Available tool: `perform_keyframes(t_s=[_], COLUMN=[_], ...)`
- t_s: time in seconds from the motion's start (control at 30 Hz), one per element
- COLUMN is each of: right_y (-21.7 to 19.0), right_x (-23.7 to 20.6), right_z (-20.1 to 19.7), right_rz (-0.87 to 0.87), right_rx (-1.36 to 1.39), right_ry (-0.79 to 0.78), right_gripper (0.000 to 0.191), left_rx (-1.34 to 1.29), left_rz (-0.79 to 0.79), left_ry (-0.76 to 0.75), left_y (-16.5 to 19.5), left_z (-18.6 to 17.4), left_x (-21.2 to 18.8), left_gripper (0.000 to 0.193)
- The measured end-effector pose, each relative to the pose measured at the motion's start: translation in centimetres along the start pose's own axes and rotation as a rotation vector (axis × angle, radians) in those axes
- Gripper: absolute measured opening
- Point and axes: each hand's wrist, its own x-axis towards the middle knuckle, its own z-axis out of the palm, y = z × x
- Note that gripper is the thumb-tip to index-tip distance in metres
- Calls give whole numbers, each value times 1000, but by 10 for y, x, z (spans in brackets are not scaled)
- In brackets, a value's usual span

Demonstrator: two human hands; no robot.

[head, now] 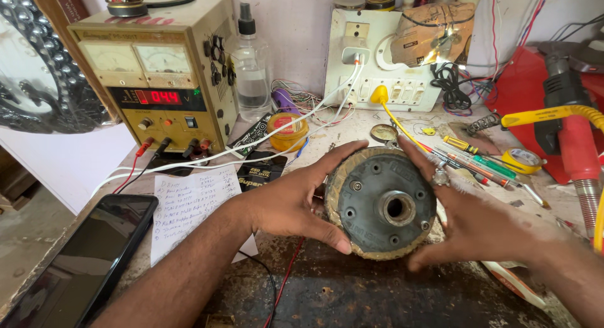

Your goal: The person works at a cluttered repair bench on a round speaker driver, first separating the speaker cone assembly from its metal basket and setting parts aside, then using a green-handled screwdriver to drive screws into the speaker housing one at a time, holding the housing steady with the other hand. They reposition the speaker repeatedly while tightening the screws.

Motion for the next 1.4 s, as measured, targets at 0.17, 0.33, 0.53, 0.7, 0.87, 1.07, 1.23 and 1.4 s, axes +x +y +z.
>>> perform_keyframes(t_s=[0.17,0.33,0.53,0.7,0.87,1.07,1.23,1.4], right_y=[4,7,0,-3,10,27,33,31], right_x=[0,0,3,5,0,-9,-13,-11], right_z=[-1,-1,-16,-17,-12,-5,-4,-3], right_rz=[74,96,304,461,88,222,169,333], right_rx=[371,308,185,167,607,656,809,817], right_ry=[-55,-84,-228,-286,-191,-250,-244,-269], right_gripper=[154,154,149,153,147,147,123,132], left_rx=[23,12,5,17,-29,-36,-70,-38], left_rz=[-26,-52,-24,-41,3,-18,-51,-53], left_ry=[13,26,13,4,-26,-20,12,30], left_y=[3,4,4,5,6,5,6,7], left_z=[0,1,-2,-3,-2,-3,-3,-5], left_x=[0,0,-1,-2,-1,-1,0,-1], left_gripper=[129,125,117,114,108,104,99,92])
